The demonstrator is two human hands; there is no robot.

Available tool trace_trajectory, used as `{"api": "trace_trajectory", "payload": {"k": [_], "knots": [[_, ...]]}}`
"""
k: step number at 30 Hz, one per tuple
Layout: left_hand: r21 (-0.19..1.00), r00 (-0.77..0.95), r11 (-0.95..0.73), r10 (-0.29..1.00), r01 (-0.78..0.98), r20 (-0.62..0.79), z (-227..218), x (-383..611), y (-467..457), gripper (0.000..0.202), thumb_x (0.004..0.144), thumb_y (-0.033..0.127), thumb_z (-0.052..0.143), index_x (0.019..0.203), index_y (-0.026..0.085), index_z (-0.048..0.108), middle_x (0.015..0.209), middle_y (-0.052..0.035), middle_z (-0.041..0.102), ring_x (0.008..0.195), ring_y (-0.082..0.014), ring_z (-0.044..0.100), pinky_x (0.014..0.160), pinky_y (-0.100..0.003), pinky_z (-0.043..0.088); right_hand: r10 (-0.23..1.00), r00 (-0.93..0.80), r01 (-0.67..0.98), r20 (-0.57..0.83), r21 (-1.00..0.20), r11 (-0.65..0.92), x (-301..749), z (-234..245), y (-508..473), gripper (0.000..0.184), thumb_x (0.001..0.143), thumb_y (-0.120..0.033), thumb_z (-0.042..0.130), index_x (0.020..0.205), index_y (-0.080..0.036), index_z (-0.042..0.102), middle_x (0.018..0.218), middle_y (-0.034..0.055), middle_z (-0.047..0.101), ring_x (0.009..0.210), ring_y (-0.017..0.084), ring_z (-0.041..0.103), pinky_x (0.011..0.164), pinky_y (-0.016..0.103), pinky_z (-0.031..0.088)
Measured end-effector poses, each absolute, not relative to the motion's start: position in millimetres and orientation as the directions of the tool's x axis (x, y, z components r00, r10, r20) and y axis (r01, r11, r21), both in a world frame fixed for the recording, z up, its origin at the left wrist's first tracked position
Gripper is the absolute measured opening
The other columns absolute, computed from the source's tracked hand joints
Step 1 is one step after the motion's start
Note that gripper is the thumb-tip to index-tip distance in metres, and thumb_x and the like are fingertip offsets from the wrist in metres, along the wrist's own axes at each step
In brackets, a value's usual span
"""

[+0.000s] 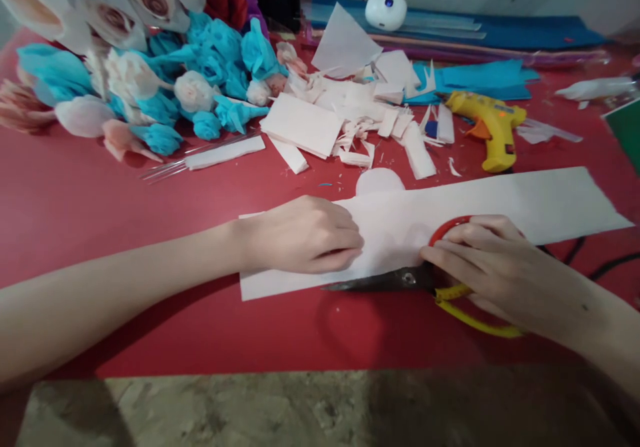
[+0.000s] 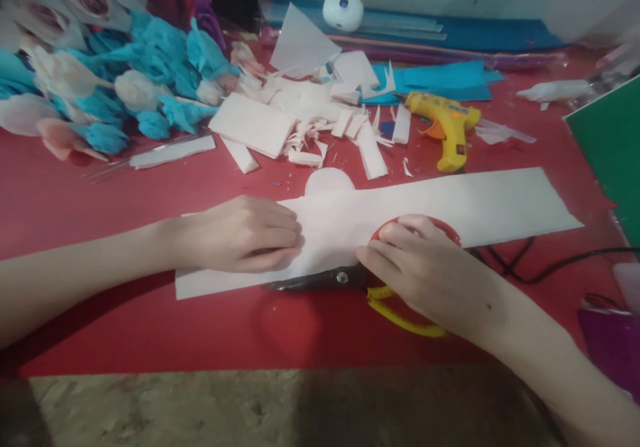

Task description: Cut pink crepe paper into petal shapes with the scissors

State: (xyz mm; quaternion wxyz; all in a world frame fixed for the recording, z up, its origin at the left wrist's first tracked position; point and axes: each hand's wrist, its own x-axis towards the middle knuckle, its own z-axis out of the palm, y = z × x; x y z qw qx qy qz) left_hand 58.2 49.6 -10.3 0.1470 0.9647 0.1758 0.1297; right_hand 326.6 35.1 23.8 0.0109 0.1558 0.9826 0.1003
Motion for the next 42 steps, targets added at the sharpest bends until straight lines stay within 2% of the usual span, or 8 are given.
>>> {"api": "trace_trajectory", "payload": {"k": [5, 12, 18, 23, 28, 34, 38, 42], "knots": [[0.338, 0.903, -0.891, 0.381, 0.302, 0.200, -11.0, 57.5, 49.3, 0.030, 0.093, 0.022, 0.034, 0.083, 0.016, 0.061, 0.074, -0.0046, 0.063, 0.071, -0.0139, 0.055, 0.063, -0.026, 0.039, 0.304, -0.953, 0.293, -0.009, 0.229, 0.928, 329.9, 25.8, 32.2, 0.036, 0.079, 0.000, 0.031, 0.097, -0.015, 0.059, 0.074, 0.0051, 0.060, 0.071, 0.021, 0.047, 0.074, 0.037, 0.032], [0.348, 0.900, -0.888, 0.385, 0.301, 0.204, -11.1, 57.4, 49.1, 0.030, 0.093, 0.022, 0.034, 0.080, 0.016, 0.061, 0.074, -0.0047, 0.063, 0.072, -0.0140, 0.055, 0.065, -0.026, 0.039, 0.404, -0.915, 0.388, 0.002, 0.289, 0.875, 332.2, 20.2, 23.3, 0.038, 0.077, -0.004, 0.033, 0.109, -0.008, 0.053, 0.088, 0.0130, 0.060, 0.085, 0.026, 0.048, 0.078, 0.040, 0.034], [0.362, 0.899, -0.884, 0.385, 0.295, 0.208, -10.2, 57.7, 49.2, 0.029, 0.093, 0.022, 0.035, 0.083, 0.016, 0.062, 0.074, -0.0046, 0.064, 0.071, -0.0140, 0.056, 0.063, -0.026, 0.040, 0.390, -0.921, 0.374, 0.014, 0.319, 0.871, 323.1, 15.7, 22.5, 0.038, 0.079, -0.003, 0.032, 0.111, -0.008, 0.052, 0.091, 0.0127, 0.060, 0.084, 0.025, 0.048, 0.078, 0.040, 0.034], [0.348, 0.900, -0.891, 0.380, 0.293, 0.215, -10.1, 57.0, 50.0, 0.028, 0.092, 0.021, 0.036, 0.085, 0.015, 0.062, 0.075, -0.0048, 0.064, 0.071, -0.0145, 0.056, 0.063, -0.027, 0.039, 0.375, -0.927, 0.362, 0.011, 0.288, 0.887, 317.2, 13.8, 26.6, 0.038, 0.077, -0.001, 0.033, 0.109, -0.008, 0.052, 0.092, 0.0105, 0.060, 0.082, 0.024, 0.049, 0.074, 0.039, 0.034], [0.348, 0.900, -0.892, 0.376, 0.288, 0.220, -10.6, 56.7, 49.5, 0.027, 0.092, 0.021, 0.037, 0.082, 0.015, 0.061, 0.075, -0.0043, 0.063, 0.071, -0.0145, 0.056, 0.063, -0.026, 0.039, 0.338, -0.941, 0.323, -0.008, 0.276, 0.905, 317.9, 14.9, 30.5, 0.034, 0.080, 0.001, 0.031, 0.103, -0.010, 0.054, 0.087, 0.0079, 0.061, 0.076, 0.022, 0.048, 0.071, 0.037, 0.034], [0.347, 0.892, -0.888, 0.390, 0.300, 0.228, -10.9, 58.0, 48.8, 0.025, 0.091, 0.020, 0.039, 0.079, 0.015, 0.060, 0.073, -0.0040, 0.063, 0.069, -0.0145, 0.056, 0.062, -0.027, 0.038, 0.297, -0.955, 0.287, 0.008, 0.273, 0.918, 320.4, 19.9, 29.6, 0.035, 0.084, 0.000, 0.028, 0.098, -0.011, 0.058, 0.077, 0.0066, 0.062, 0.074, 0.021, 0.050, 0.078, 0.037, 0.035], [0.362, 0.891, -0.884, 0.391, 0.295, 0.229, -11.4, 58.4, 49.1, 0.025, 0.091, 0.019, 0.039, 0.079, 0.015, 0.060, 0.073, -0.0034, 0.063, 0.069, -0.0140, 0.055, 0.061, -0.027, 0.037, 0.326, -0.945, 0.298, -0.040, 0.309, 0.903, 321.3, 23.1, 26.4, 0.035, 0.081, -0.001, 0.033, 0.107, -0.011, 0.054, 0.083, 0.0066, 0.063, 0.076, 0.022, 0.050, 0.075, 0.037, 0.035], [0.380, 0.887, -0.875, 0.403, 0.300, 0.227, -11.4, 58.2, 48.6, 0.025, 0.091, 0.020, 0.040, 0.077, 0.015, 0.060, 0.073, -0.0026, 0.063, 0.069, -0.0137, 0.055, 0.062, -0.027, 0.037, 0.377, -0.926, 0.360, 0.001, 0.301, 0.883, 320.5, 19.5, 22.4, 0.037, 0.078, -0.003, 0.034, 0.111, -0.006, 0.051, 0.091, 0.0115, 0.062, 0.083, 0.025, 0.050, 0.077, 0.040, 0.034]]}}
